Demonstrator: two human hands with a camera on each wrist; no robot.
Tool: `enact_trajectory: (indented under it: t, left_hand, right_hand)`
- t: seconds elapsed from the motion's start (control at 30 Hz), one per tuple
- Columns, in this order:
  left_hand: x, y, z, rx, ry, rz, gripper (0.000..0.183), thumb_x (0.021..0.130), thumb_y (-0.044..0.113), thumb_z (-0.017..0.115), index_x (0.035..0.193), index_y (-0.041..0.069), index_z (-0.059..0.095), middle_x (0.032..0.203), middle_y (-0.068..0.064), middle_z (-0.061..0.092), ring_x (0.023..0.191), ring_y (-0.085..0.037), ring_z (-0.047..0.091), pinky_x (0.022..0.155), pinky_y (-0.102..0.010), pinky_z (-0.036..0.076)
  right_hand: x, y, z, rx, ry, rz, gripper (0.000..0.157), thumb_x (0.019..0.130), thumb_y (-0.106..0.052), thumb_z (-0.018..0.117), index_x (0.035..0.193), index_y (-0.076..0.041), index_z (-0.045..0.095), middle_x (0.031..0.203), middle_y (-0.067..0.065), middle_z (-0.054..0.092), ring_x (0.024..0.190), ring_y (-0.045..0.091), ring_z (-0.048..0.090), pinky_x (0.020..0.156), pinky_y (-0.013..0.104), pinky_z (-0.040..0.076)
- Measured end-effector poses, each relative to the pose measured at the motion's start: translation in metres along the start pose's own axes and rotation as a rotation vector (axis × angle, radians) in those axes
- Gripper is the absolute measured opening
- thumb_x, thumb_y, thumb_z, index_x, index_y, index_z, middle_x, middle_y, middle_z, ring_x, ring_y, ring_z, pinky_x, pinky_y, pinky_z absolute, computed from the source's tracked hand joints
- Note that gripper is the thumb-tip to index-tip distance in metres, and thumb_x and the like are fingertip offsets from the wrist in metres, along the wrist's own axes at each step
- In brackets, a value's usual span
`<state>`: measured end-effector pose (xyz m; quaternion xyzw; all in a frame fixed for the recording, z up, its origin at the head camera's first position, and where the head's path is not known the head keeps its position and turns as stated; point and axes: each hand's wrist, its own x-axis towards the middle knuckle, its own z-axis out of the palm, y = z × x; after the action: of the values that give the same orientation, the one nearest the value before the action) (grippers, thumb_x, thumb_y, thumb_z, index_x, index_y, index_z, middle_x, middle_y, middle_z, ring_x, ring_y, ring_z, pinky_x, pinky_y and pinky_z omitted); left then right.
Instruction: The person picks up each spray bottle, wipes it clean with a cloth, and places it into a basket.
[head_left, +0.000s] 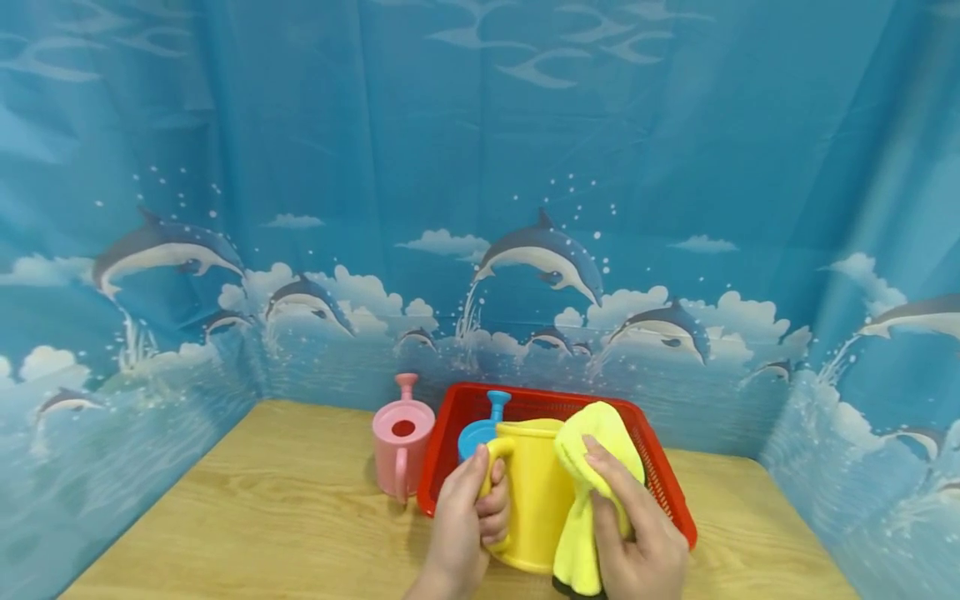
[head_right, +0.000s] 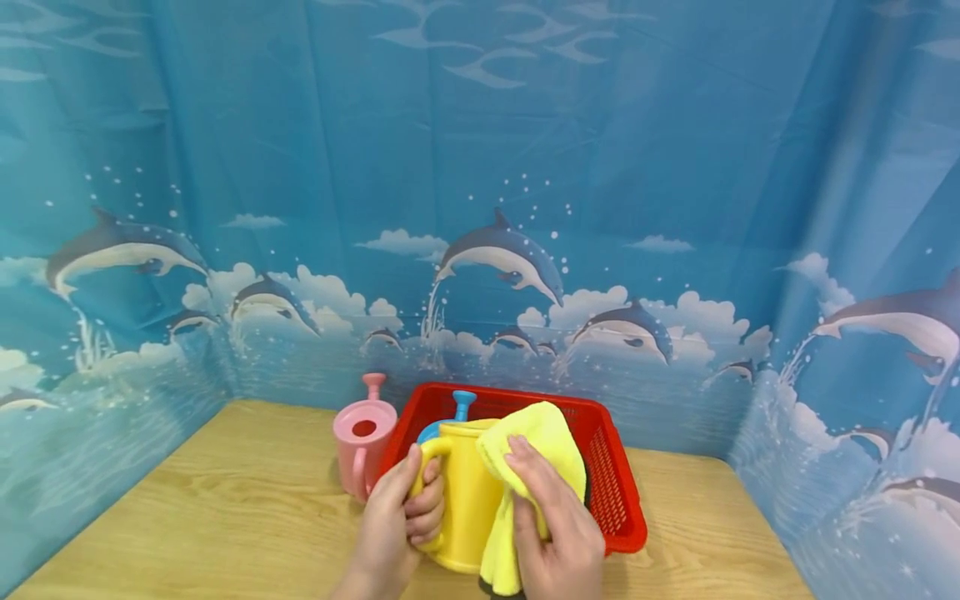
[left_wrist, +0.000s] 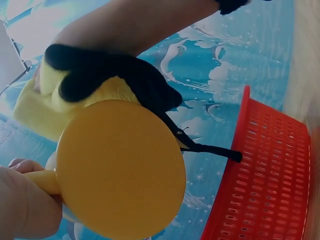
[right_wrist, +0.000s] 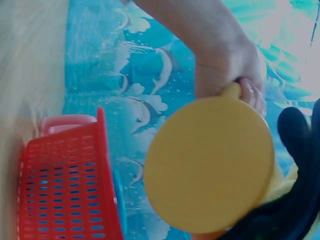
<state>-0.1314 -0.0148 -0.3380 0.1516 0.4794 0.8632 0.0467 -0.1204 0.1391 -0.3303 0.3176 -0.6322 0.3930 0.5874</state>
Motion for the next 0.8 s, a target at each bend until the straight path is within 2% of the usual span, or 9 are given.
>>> enact_trajectory:
  t: [0.1,0.2,0.33,0.43,0.53,0.67,0.8]
  left_hand:
    - [-0.001,0.000,0.001,0.013,-0.031,0.005,0.032,0.099,0.038,0.032,0.081,0.012,0.037,0.053,0.006,0.023,0.041,-0.006,0.020,0.040,-0.020,0.016]
    - [-0.002,-0.001,0.000,0.010,-0.090,0.048,0.032,0.100,0.037,0.030,0.081,0.011,0.037,0.053,0.006,0.023,0.040,-0.005,0.021,0.039,-0.021,0.014]
    - [-0.001,-0.002,-0.003,0.002,-0.140,0.087,0.032,0.100,0.035,0.029,0.080,0.011,0.036,0.052,0.006,0.022,0.039,-0.004,0.021,0.038,-0.023,0.011]
    - [0.000,-0.002,-0.006,-0.025,-0.180,0.096,0.031,0.101,0.033,0.027,0.080,0.012,0.035,0.052,0.006,0.022,0.039,-0.005,0.020,0.038,-0.024,0.009]
    - [0.000,-0.002,-0.008,-0.051,-0.226,0.107,0.030,0.101,0.031,0.024,0.080,0.012,0.035,0.052,0.005,0.022,0.039,-0.005,0.018,0.038,-0.026,0.007]
    - [-0.002,-0.001,-0.008,-0.048,-0.212,0.100,0.030,0.101,0.033,0.026,0.081,0.012,0.035,0.053,0.006,0.023,0.040,-0.005,0.020,0.038,-0.026,0.009]
    - [-0.001,-0.001,-0.007,-0.037,-0.156,0.090,0.032,0.100,0.036,0.030,0.081,0.011,0.035,0.052,0.005,0.023,0.039,-0.005,0.022,0.039,-0.025,0.011]
  right_hand:
    - [-0.003,0.002,0.006,-0.007,-0.104,-0.095,0.021,0.090,-0.008,0.053,0.104,0.005,0.061,0.116,0.013,0.062,0.114,0.026,0.051,0.099,0.025,0.037]
    - [-0.011,0.005,0.011,-0.109,-0.212,-0.102,0.028,0.095,-0.022,0.048,0.110,-0.003,0.061,0.123,0.007,0.058,0.121,0.030,0.044,0.106,0.029,0.028]
    - [-0.017,0.010,0.017,-0.213,-0.327,-0.115,0.035,0.097,-0.031,0.041,0.117,-0.008,0.058,0.130,0.006,0.053,0.125,0.035,0.037,0.111,0.035,0.018]
    - [-0.019,0.011,0.020,-0.240,-0.369,-0.145,0.037,0.097,-0.032,0.040,0.121,-0.008,0.056,0.133,0.007,0.050,0.127,0.036,0.034,0.112,0.037,0.015]
    - [-0.021,0.012,0.021,-0.250,-0.362,-0.175,0.037,0.097,-0.031,0.041,0.120,-0.007,0.057,0.135,0.009,0.048,0.127,0.036,0.033,0.112,0.037,0.016]
    - [-0.021,0.012,0.022,-0.244,-0.369,-0.175,0.036,0.097,-0.031,0.042,0.120,-0.007,0.057,0.136,0.011,0.046,0.127,0.035,0.033,0.112,0.035,0.016]
    - [-0.020,0.011,0.024,-0.237,-0.430,-0.149,0.037,0.098,-0.031,0.040,0.123,-0.009,0.055,0.136,0.009,0.047,0.127,0.034,0.034,0.112,0.034,0.015]
